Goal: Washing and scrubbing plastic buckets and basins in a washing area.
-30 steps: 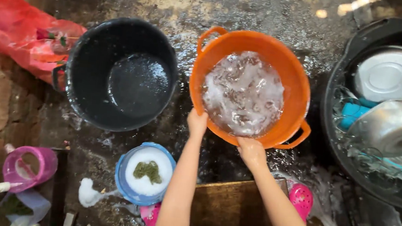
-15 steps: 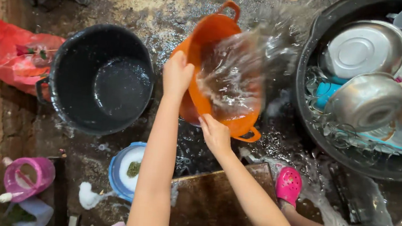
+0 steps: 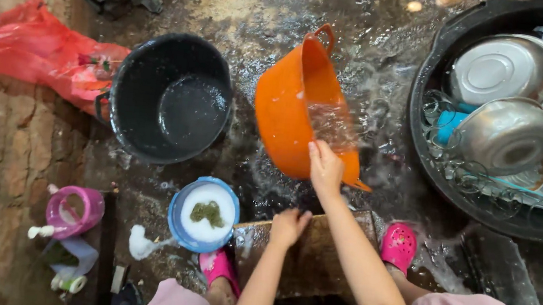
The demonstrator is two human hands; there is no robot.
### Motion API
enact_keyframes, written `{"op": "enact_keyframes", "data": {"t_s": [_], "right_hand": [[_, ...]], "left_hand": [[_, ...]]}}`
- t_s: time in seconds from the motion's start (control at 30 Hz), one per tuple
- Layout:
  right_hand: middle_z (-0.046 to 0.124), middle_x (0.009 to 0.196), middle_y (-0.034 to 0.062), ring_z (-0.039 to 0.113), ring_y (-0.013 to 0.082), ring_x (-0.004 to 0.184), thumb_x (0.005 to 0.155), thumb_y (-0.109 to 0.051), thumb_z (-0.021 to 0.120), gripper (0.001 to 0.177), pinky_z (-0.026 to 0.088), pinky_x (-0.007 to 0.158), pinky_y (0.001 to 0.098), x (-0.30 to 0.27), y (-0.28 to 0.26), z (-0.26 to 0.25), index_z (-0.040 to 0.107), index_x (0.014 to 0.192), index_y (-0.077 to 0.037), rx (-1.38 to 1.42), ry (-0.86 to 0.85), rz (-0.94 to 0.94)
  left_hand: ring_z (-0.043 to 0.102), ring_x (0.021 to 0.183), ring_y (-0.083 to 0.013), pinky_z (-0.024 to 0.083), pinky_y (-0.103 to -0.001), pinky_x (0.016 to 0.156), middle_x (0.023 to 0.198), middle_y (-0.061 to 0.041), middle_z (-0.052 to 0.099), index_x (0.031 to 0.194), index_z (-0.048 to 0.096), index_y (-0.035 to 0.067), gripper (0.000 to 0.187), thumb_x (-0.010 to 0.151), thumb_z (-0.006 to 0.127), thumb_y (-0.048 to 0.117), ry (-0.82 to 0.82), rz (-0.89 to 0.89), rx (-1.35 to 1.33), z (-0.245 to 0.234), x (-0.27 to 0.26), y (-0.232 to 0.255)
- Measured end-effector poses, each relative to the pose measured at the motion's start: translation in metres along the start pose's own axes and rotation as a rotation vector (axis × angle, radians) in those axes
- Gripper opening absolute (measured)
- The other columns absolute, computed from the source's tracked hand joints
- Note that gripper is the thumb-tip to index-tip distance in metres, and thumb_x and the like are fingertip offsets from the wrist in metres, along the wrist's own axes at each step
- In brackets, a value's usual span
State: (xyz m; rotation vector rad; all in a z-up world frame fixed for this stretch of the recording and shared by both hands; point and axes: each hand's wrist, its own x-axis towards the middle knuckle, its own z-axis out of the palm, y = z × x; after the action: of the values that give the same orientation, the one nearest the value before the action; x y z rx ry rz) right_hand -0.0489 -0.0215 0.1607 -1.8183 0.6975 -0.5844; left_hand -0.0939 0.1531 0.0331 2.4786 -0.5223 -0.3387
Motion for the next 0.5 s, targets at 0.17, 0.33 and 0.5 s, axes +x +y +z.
{"op": "enact_keyframes", "data": {"t_s": [0.17,0.33,0.5], "right_hand": [[0.071,0.081,0.0106,0.066,0.0133,0.073,0.102,-0.027,0.065,0.025,0.051,0.066,0.0317,0.008,-0.001,-0.030,0.072,0.108,-0.003,0.023,0.114,-0.137],[0.064,0.086,-0.0004,0.053,0.0078,0.082,0.107,-0.018,0.065,0.021,0.047,0.075,0.0257,0.035,-0.019,-0.080,0.069,0.097,0.000,0.320,0.205,-0.027],[0.070,0.107,0.0009,0.061,0.0118,0.100,0.106,-0.017,0.068,0.016,0.051,0.093,0.0277,0.057,-0.057,-0.131,0.069,0.110,-0.001,0.653,0.366,-0.138]], "left_hand": [[0.068,0.082,-0.0357,0.047,-0.046,0.077,0.081,-0.019,0.072,0.077,0.068,0.006,0.067,0.072,0.075,0.072,-0.190,0.108,0.229,-0.011,-0.010,0.013],[0.068,0.080,-0.0329,0.046,-0.044,0.078,0.077,-0.016,0.071,0.075,0.070,0.008,0.070,0.064,0.078,0.077,-0.167,0.052,0.238,0.007,0.010,0.008],[0.068,0.074,-0.0328,0.045,-0.046,0.067,0.077,-0.012,0.072,0.092,0.077,0.012,0.066,0.064,0.081,0.071,0.015,0.163,0.178,-0.008,0.051,0.034]]}}
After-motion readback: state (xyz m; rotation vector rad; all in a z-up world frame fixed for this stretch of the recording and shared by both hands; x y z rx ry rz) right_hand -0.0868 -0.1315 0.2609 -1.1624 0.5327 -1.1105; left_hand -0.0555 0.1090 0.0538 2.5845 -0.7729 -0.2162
